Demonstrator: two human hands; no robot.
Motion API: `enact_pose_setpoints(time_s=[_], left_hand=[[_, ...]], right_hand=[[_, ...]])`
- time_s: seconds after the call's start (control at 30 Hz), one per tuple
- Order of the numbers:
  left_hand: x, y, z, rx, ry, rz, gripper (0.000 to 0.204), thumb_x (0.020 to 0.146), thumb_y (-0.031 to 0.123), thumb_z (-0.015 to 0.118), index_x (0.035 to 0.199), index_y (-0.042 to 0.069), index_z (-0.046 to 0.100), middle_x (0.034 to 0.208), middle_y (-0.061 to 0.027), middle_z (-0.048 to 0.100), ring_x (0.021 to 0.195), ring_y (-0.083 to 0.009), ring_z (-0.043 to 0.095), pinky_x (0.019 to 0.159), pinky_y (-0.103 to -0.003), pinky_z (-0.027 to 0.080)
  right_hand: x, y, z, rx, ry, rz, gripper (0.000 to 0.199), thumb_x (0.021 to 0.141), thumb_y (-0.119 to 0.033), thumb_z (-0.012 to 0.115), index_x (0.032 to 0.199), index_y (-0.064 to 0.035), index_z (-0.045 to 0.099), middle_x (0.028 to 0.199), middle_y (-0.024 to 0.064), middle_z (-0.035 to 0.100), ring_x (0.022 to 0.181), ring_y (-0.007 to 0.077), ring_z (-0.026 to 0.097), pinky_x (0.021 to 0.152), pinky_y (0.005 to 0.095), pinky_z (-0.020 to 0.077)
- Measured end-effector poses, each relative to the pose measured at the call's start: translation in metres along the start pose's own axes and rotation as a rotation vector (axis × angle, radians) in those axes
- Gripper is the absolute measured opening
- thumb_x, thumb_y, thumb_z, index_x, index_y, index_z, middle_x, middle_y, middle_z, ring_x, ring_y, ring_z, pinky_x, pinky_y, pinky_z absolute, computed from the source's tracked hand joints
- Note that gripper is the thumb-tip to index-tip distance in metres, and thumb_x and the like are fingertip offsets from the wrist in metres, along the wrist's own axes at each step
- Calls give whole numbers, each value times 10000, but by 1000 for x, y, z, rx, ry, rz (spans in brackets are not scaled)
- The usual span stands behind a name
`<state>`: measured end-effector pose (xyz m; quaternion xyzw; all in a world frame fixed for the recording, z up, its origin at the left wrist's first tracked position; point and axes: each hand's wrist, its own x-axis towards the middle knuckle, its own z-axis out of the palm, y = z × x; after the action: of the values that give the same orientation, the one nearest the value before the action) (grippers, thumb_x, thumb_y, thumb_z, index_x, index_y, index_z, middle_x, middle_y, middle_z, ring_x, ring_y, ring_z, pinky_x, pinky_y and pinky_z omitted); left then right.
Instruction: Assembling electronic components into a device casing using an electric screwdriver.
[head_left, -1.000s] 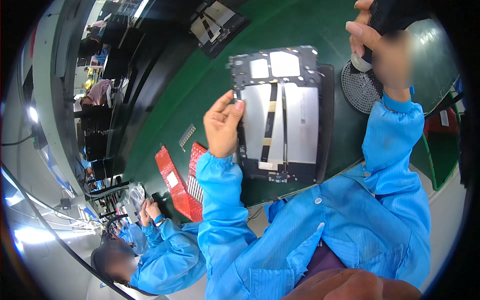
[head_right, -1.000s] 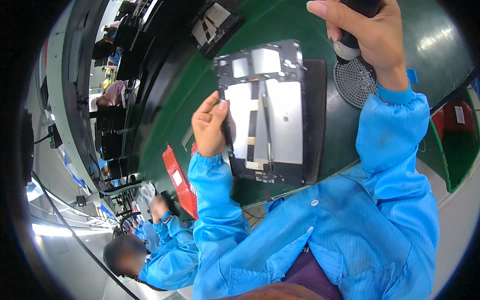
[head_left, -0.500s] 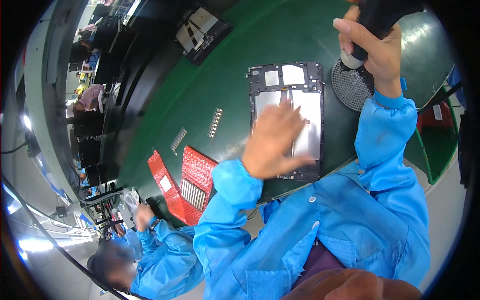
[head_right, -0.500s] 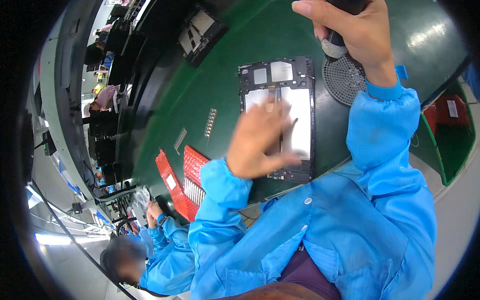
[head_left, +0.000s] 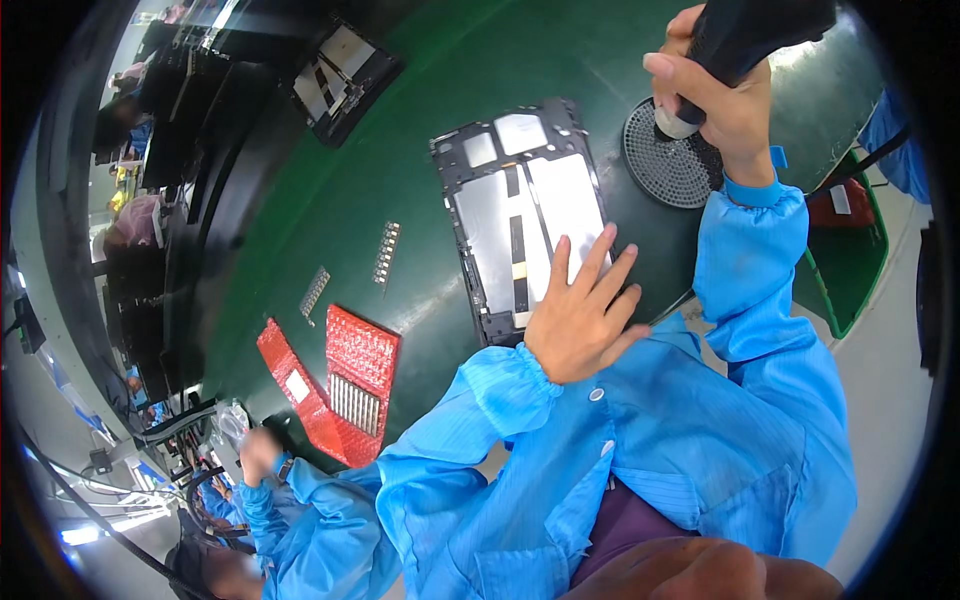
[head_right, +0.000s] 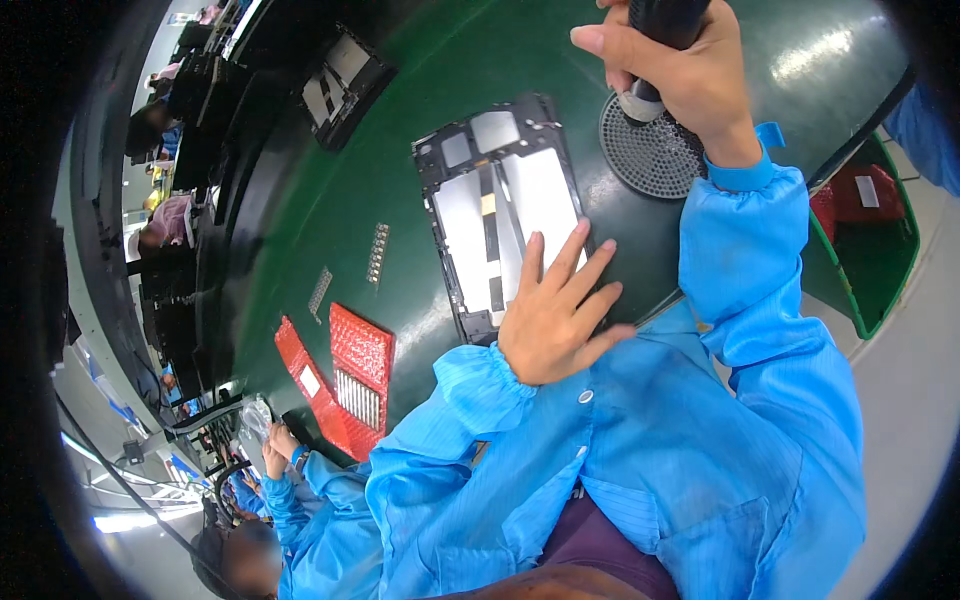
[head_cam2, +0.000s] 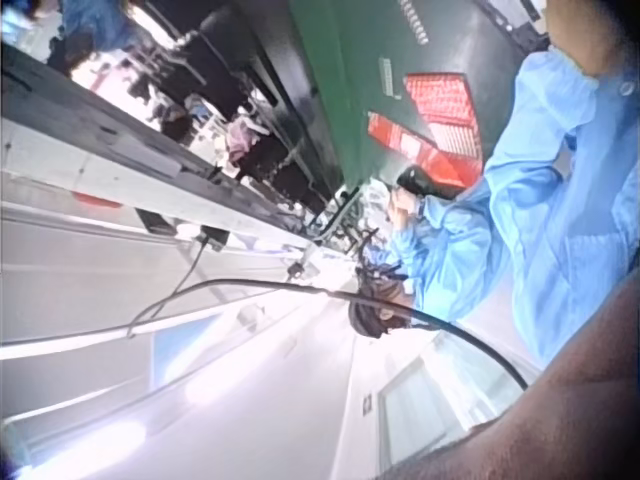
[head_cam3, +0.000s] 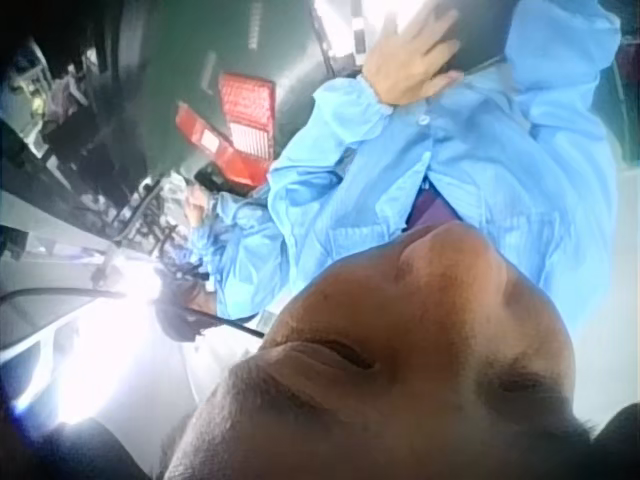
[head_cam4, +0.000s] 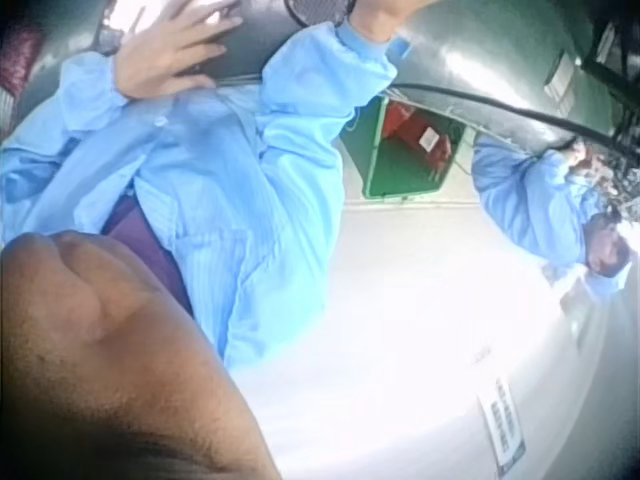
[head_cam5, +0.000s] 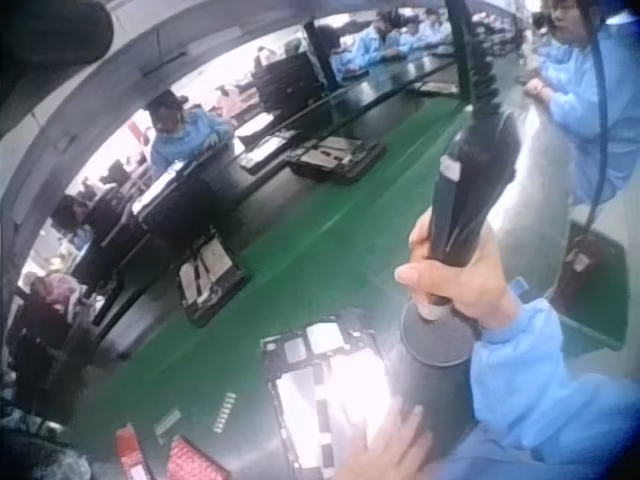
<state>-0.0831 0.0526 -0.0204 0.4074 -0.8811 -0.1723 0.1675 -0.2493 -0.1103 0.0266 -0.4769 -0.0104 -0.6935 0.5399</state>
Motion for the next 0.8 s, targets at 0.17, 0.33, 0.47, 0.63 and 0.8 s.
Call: enact_pose_setpoints(time_s=[0.17, 0.33, 0.47, 0.63, 0.8], left_hand=[[34, -11, 19, 86, 200, -62, 271, 701, 260, 730, 785, 40, 595, 1155, -151, 559, 1249, -369, 406, 974, -646, 271], [47, -20, 4, 33, 109, -18, 289, 710, 243, 724, 881, 42, 606, 1165, -131, 562, 1213, -324, 446, 993, -636, 247], [39, -40, -7, -85, 51, 92, 318, 709, 208, 724, 961, 46, 621, 1120, -97, 583, 1151, -265, 498, 1007, -558, 281], [36, -39, 0, -98, 66, 149, 282, 702, 129, 719, 952, 41, 625, 1027, -74, 601, 1087, -247, 529, 993, -502, 326], [32, -26, 9, -108, 95, 164, 250, 695, 86, 712, 923, 34, 626, 986, -67, 602, 1058, -243, 542, 990, -497, 337]], right_hand=[[-9, -14, -8, -556, 296, 336, 316, 692, 47, 726, 931, 6, 523, 636, 61, 569, 489, 132, 558, 435, 241, 432], [-10, -14, -8, -648, 121, 222, 329, 749, 13, 690, 1027, 21, 514, 679, 47, 568, 507, 119, 535, 472, 240, 420], [-6, -16, 2, -596, 245, 323, 316, 699, 47, 723, 940, 17, 520, 628, 57, 579, 471, 122, 548, 430, 230, 417], [-6, -17, 0, -600, 218, 335, 308, 709, 39, 722, 939, 26, 519, 602, 57, 575, 463, 118, 543, 428, 226, 410], [5, 25, -32, 123, -334, -385, 297, 715, 39, 719, 937, 27, 520, 600, 54, 575, 462, 116, 543, 423, 225, 404]])
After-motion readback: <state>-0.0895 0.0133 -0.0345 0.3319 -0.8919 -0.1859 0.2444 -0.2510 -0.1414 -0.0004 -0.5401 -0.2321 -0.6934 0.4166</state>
